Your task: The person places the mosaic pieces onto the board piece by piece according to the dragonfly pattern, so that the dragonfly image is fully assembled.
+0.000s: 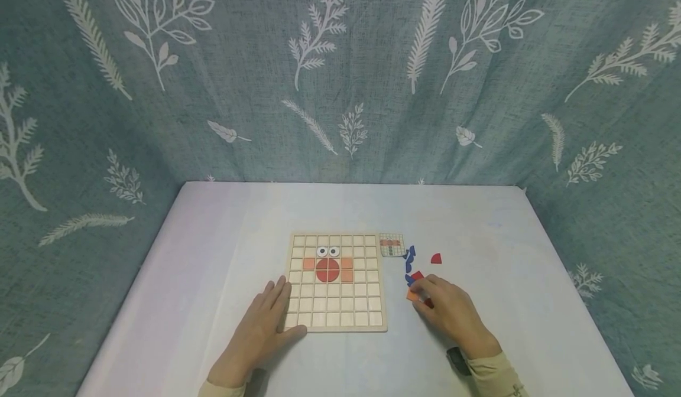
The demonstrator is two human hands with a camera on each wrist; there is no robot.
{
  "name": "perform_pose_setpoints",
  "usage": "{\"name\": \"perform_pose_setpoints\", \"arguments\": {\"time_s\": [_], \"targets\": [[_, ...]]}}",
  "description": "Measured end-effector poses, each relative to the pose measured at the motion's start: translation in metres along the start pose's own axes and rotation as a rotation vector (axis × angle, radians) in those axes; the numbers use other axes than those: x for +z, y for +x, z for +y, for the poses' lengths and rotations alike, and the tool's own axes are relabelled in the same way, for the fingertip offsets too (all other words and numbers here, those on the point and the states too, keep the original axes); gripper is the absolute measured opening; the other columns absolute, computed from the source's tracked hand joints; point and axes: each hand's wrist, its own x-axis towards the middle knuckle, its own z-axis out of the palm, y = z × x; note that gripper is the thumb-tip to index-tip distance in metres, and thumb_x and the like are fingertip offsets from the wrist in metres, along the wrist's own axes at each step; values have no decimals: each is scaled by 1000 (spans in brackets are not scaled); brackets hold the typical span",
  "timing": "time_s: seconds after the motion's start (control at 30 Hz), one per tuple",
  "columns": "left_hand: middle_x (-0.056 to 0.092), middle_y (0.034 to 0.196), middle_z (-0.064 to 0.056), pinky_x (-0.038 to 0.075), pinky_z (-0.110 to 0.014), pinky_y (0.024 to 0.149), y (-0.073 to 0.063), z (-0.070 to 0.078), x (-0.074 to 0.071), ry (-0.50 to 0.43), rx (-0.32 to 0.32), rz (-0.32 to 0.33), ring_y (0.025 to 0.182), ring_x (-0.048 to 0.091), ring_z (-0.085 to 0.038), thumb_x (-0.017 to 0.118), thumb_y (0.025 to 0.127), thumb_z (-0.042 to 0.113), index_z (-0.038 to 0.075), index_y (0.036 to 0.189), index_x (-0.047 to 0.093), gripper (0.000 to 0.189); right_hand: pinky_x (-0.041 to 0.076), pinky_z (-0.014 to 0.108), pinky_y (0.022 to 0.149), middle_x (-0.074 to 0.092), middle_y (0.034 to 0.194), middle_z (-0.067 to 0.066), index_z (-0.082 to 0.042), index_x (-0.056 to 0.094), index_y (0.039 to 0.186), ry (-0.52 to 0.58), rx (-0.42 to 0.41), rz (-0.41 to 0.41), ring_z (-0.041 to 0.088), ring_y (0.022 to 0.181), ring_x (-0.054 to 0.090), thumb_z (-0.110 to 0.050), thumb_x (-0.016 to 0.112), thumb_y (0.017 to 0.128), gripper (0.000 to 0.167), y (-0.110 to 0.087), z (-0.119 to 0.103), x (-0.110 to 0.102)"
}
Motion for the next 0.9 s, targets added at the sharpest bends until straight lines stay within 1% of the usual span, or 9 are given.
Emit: {"name": "perform_pose_setpoints", "arguments": {"time_s": [0.1,0.23,0.37,0.53,0.67,0.9], "targets": [[34,161,-21,28,-58,119,0,-1,1,-2,2,5,147,29,-45,71,88,57,-2,154,39,94,55,25,60,67,86,-6,-16,73,95,-2,-23,27,4,68,61,-12,90,75,26,0,1,0],[34,161,-21,28,-58,119,-1,-1,2,0,7,14,147,29,-45,70,89,57,-2,154,39,93,54,22,60,67,88,-7,-16,74,96,14,-23,37,3,68,59,-14,90,75,26,0,1,-2],[34,160,-21,28,-58,119,-1,-1,2,-1,12,20,147,29,-45,70,89,57,-2,153,39,93,49,18,57,67,92,-6,-15,75,102,38,-31,51,4,66,52,-13,90,76,29,1,2,-4],[33,161,-21,27,-59,119,-1,-1,2,6,14,27,147,28,-45,71,89,56,-3,154,38,93,45,14,53,67,98,-4,-12,76,110,70,-63,102,3,64,48,-8,89,75,38,4,3,-8],[34,161,-21,28,-59,119,-1,-1,2,8,13,27,147,29,-45,71,89,55,-3,153,38,93,43,12,52,66,100,-4,-12,75,111,87,-83,127,3,63,47,-7,88,75,39,5,3,-11],[34,160,-21,29,-59,118,-1,-1,3,13,18,21,147,29,-45,70,89,56,-3,153,39,92,45,13,53,68,104,-5,-15,73,113,103,-88,130,3,63,47,-9,85,76,39,7,2,-13]]}}
